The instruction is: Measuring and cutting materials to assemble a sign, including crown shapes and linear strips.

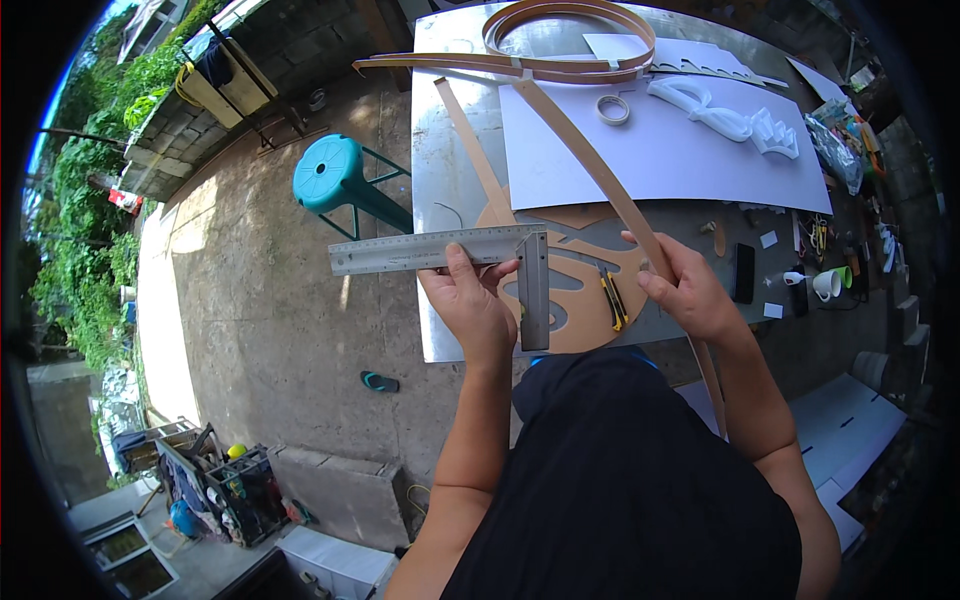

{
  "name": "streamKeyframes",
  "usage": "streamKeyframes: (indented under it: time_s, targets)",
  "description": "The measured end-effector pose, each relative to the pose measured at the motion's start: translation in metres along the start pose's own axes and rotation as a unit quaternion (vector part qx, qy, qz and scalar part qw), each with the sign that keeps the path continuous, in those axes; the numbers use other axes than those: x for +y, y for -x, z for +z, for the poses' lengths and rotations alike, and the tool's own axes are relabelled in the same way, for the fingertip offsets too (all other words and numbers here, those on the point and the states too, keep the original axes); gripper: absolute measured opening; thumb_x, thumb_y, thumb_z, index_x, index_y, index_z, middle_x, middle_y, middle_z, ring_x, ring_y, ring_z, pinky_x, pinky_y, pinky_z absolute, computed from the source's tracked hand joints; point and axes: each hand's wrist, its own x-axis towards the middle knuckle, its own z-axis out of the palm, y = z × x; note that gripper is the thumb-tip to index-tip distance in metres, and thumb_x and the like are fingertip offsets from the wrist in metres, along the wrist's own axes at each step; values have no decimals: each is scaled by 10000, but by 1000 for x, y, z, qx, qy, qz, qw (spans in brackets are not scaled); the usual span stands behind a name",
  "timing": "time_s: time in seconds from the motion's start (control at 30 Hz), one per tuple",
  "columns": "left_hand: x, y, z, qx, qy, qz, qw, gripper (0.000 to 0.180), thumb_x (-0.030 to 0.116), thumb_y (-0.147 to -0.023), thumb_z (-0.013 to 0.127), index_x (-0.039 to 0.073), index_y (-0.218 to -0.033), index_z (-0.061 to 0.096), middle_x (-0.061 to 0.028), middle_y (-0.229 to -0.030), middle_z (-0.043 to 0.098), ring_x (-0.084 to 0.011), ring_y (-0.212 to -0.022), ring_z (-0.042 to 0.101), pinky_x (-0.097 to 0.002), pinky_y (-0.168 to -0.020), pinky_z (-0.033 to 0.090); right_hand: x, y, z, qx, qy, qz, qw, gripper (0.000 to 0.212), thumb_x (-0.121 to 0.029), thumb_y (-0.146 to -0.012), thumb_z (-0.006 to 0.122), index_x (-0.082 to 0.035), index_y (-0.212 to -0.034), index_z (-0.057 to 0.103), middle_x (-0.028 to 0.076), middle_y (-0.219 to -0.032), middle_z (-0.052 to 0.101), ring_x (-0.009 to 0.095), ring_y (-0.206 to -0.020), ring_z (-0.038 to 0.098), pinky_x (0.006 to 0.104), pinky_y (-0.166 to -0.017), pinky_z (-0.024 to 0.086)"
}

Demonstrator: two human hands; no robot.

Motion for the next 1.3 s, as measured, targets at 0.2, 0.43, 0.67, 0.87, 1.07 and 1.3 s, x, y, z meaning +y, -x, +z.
streamKeyframes:
  time_s: [0.2,0.43,0.67,0.87,1.07,1.3]
  targets:
    - [-1,-6,3,13,1,6,1000,188,219,-1069,447,48,-1127,393,-105,-1044,576,-161,-899,630,-319,-716,611,12,1,-1,17,12,-4,1000,517,-219,-912,589,-3,-1375,514,-27,-786,450,63,-701,402,242,-630,360]
    - [-5,-8,4,27,-4,12,1000,180,216,-1071,440,48,-1107,389,-116,-1042,577,-169,-900,633,-333,-721,614,20,-1,0,10,12,0,1000,508,-241,-914,597,11,-1349,527,14,-868,507,88,-781,444,254,-718,410]
    - [-9,-8,1,30,-10,32,999,178,200,-1070,439,35,-1091,378,-126,-1036,575,-171,-902,639,-350,-712,636,18,0,2,8,13,12,1000,510,-240,-907,605,29,-1333,523,80,-1013,608,136,-941,551,300,-857,463]
    - [-9,-4,5,26,-29,59,997,163,185,-1070,427,35,-1100,373,-131,-1044,571,-175,-917,646,-341,-687,646,11,4,4,40,41,17,998,465,-195,-866,684,48,-1246,569,178,-1031,697,213,-960,663,357,-866,516]
    - [-10,-1,5,15,-35,79,996,157,171,-1069,419,32,-1122,371,-137,-1063,570,-180,-930,655,-327,-670,650,11,9,4,45,71,31,996,477,-192,-851,698,38,-1252,577,200,-1023,707,245,-960,689,372,-870,520]
    - [-17,3,2,14,-59,75,995,183,165,-1065,435,22,-1159,372,-124,-1074,566,-171,-928,652,-300,-659,639,12,18,7,54,79,34,995,497,-185,-837,717,31,-1264,583,211,-1032,709,271,-963,699,374,-867,525]
